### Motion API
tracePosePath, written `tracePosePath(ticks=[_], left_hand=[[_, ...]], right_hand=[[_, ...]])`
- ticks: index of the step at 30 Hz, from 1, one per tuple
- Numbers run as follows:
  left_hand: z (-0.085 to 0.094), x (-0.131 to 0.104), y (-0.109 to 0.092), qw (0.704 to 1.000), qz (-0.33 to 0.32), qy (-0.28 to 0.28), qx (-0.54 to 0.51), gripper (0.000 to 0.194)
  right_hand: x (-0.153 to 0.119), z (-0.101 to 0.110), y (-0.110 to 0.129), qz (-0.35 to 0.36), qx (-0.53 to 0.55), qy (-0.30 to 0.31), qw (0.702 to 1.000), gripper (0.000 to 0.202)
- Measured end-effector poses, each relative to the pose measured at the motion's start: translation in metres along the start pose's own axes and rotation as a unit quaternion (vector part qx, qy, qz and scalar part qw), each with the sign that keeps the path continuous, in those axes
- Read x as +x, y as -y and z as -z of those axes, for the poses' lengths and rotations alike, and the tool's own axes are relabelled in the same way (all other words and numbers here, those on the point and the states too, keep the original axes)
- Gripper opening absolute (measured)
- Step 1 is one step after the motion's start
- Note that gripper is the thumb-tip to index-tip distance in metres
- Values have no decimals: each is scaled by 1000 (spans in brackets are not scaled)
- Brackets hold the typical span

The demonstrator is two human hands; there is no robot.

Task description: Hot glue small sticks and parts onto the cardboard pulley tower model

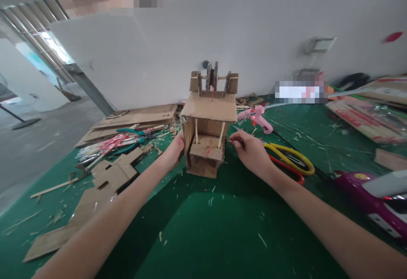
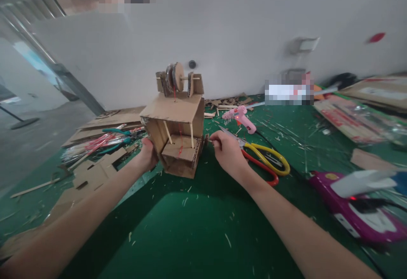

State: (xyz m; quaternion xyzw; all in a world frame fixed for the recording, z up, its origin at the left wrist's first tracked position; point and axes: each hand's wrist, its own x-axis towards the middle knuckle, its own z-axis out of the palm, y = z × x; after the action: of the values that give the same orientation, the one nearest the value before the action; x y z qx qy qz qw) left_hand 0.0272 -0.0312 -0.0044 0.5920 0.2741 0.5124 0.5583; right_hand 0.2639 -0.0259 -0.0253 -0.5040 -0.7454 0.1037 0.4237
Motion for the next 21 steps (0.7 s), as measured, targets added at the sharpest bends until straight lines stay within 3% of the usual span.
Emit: tracePosePath(ticks=[3,6,11,18,21], left_hand=[[4,-3,-7,997,-38,37,56,86],[4,0,-15,994,-69,28,84,68],[-6,5,-13,985,-135,-41,96,48],[-18,3,-2,964,-168,-163,123,53],[-22,3,-6,968,-149,-188,74,56]], right_hand=[[2,2,1,-22,4,-15,1000,16],[3,4,0,-40,7,-35,999,13],[4,6,-2,-31,-9,-44,999,12],[3,5,3,2,-18,-26,1000,13],[3,4,1,-6,-2,-22,1000,13]])
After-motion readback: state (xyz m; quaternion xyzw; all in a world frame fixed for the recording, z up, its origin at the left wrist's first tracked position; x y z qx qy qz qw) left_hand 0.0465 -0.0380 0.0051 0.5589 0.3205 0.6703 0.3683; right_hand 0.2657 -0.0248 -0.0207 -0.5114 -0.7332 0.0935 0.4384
